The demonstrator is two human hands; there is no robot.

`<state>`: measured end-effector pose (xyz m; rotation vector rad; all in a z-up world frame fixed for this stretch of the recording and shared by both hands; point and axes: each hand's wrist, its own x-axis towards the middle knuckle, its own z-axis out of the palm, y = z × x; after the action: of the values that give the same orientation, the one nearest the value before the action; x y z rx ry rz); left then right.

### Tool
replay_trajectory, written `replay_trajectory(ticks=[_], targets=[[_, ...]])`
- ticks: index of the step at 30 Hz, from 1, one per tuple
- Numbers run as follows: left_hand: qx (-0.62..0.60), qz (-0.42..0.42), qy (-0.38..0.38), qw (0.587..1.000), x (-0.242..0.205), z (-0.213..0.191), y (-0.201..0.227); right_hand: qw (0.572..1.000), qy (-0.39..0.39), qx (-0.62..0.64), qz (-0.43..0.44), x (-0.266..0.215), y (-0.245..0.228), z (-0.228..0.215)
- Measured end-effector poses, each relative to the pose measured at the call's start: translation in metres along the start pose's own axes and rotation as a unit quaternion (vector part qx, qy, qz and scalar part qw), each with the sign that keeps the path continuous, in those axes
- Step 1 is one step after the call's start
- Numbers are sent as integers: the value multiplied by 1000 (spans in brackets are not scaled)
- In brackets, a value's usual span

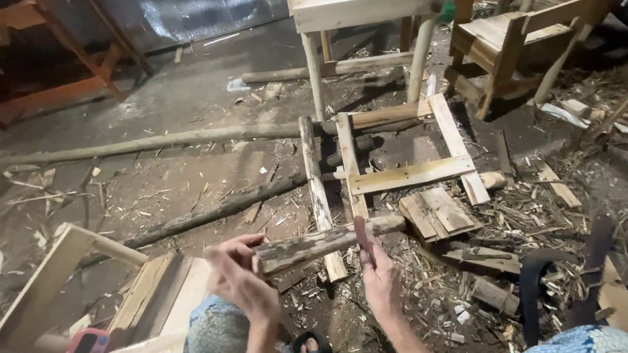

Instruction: Peeling bark from a wooden branch using a drawknife in a workshop environment.

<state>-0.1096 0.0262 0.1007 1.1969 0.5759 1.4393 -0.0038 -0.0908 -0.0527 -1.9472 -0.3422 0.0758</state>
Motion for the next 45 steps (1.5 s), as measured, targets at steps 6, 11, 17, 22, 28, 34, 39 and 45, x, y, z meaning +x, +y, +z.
replay_trajectory(ticks=[6,11,17,22,28,34,39,45], targets=[[41,170,-155,972,-13,13,-17,988,-22,143,50,-1,-16,-7],[91,75,-236,965,-7,11,12,989,-59,109,81,1,-37,-26],[106,28,-230,967,-2,-3,-5,984,-21,175,-34,-9,-14,-13],[48,13,-226,973,-12,-6,-15,988,-56,98,108,-23,-90,-24],[50,18,-203,978,-28,-3,0,949,46,0,-311,-49,-112,-20],[69,46,-208,975,-29,-8,-7,940,23,89,-330,-45,-111,-19],[28,0,-187,982,-27,-19,-8,986,-23,-29,-160,-9,-25,13],[17,-59,-93,994,-46,-25,-2,947,11,-104,-305,-55,-74,1]])
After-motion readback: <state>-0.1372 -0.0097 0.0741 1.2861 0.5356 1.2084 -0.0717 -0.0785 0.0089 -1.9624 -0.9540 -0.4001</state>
